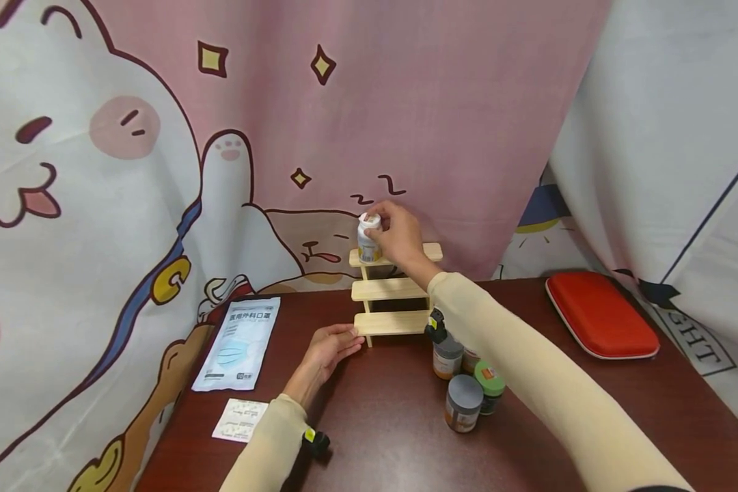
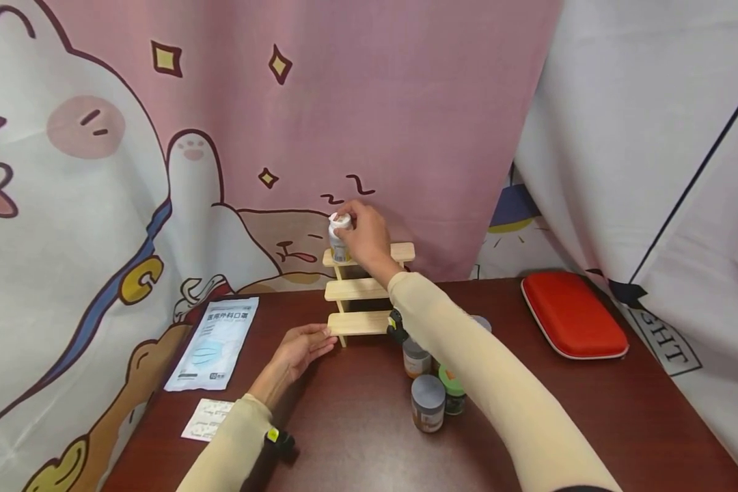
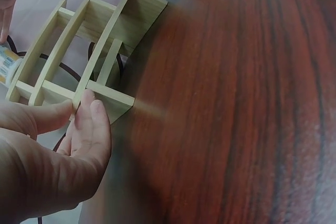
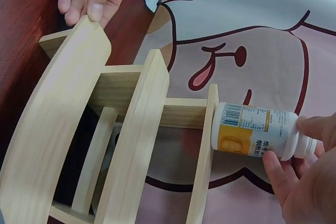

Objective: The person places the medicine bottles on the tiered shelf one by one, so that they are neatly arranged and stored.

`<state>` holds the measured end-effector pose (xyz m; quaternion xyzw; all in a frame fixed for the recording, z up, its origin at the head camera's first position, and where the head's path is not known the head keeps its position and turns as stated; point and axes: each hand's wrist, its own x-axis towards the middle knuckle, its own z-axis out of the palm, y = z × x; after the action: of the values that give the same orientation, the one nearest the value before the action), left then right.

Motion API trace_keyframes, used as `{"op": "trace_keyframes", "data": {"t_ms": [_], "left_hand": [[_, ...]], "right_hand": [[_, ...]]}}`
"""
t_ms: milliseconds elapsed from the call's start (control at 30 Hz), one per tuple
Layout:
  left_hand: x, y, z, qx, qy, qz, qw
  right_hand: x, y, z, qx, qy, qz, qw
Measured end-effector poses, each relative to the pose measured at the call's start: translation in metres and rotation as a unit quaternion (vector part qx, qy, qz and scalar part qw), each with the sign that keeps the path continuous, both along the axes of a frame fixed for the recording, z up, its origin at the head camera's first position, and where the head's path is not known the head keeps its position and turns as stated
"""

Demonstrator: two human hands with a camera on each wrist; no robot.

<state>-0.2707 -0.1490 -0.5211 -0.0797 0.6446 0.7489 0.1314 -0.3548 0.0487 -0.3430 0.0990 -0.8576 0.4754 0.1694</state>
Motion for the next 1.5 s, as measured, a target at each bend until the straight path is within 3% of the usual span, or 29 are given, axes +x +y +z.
{"op": "trace_keyframes", "data": {"t_ms": [300, 767, 967, 1167, 1500], "left_hand": [[0.002, 0.002, 0.0, -0.002, -0.001, -0.001, 1.0], [0.005, 0.005, -0.003, -0.007, -0.002, -0.002, 1.0], [0.004, 0.003, -0.003, -0.01, -0.006, 0.001, 0.9999], [0.003, 0.002, -0.004, -0.012, -0.004, 0.003, 0.9999], [0.0, 0.003, -0.001, -0.007, 0.004, 0.005, 1.0]], "right_hand": [[0.001, -0.013, -0.003, 0.047, 0.01, -0.023, 0.9986], [0.005, -0.008, -0.015, 0.043, 0.041, -0.011, 0.9982], [0.018, 0.004, -0.013, 0.053, 0.048, -0.002, 0.9975], [0.036, 0.02, -0.011, 0.052, 0.057, 0.043, 0.9961], [0.079, 0.06, -0.019, 0.124, 0.001, 0.133, 0.9833]]}}
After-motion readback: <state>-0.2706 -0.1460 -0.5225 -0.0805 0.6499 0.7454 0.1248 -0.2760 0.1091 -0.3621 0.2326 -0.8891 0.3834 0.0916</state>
